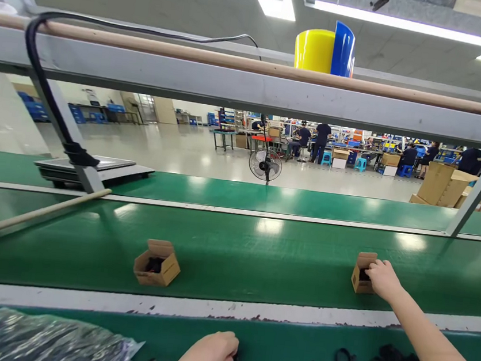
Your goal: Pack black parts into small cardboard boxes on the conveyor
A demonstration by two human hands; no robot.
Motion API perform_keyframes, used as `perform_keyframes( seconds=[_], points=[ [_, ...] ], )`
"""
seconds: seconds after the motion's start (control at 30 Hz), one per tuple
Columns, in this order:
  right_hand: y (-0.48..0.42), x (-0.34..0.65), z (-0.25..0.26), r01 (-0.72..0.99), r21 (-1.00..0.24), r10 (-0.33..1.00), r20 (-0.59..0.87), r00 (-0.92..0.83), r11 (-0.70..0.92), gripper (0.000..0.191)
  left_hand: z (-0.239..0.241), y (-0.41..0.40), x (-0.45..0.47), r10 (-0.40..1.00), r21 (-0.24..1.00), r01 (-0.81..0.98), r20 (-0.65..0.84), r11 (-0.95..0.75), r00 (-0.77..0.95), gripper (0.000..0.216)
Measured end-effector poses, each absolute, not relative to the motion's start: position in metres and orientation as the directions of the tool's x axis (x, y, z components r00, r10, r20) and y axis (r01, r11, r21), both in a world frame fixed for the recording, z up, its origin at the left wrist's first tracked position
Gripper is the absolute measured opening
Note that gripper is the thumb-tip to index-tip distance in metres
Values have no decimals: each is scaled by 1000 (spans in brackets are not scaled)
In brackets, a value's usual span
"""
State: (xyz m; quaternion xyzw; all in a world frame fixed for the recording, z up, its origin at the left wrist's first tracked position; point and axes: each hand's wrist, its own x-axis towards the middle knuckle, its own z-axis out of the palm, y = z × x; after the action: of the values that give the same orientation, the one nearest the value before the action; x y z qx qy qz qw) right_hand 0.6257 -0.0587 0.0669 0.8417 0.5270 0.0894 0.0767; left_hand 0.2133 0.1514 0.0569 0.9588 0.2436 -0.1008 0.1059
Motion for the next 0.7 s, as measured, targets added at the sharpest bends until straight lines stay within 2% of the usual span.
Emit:
perform_keyframes(
  seconds=[0.1, 0.23, 0.3, 0.4, 0.6, 0.7],
  points=[
    [-57, 614, 64, 879, 222, 906, 83, 414, -422, 32, 65, 151, 218, 456, 200, 499, -224, -843, 861, 19],
    [-57, 601, 56, 885, 206, 908, 85, 410, -418, 48, 91, 142, 243, 475, 343, 507, -177, -791, 862, 19],
    [-53, 595, 53, 889, 196, 911, 85, 404, -413, 51, 104, 134, 268, 482, 422, 495, -147, -760, 864, 20],
    [-44, 585, 50, 896, 181, 914, 88, 397, -407, 49, 117, 119, 319, 466, 471, 454, -99, -757, 879, 20],
    [-26, 569, 51, 913, 136, 921, 113, 372, -385, 47, 120, 89, 426, 416, 418, 338, 111, -843, 902, 21],
    [-19, 563, 52, 924, 111, 928, 120, 354, -366, 46, 111, 88, 458, 455, 356, 365, 213, -860, 865, 22]
  ],
)
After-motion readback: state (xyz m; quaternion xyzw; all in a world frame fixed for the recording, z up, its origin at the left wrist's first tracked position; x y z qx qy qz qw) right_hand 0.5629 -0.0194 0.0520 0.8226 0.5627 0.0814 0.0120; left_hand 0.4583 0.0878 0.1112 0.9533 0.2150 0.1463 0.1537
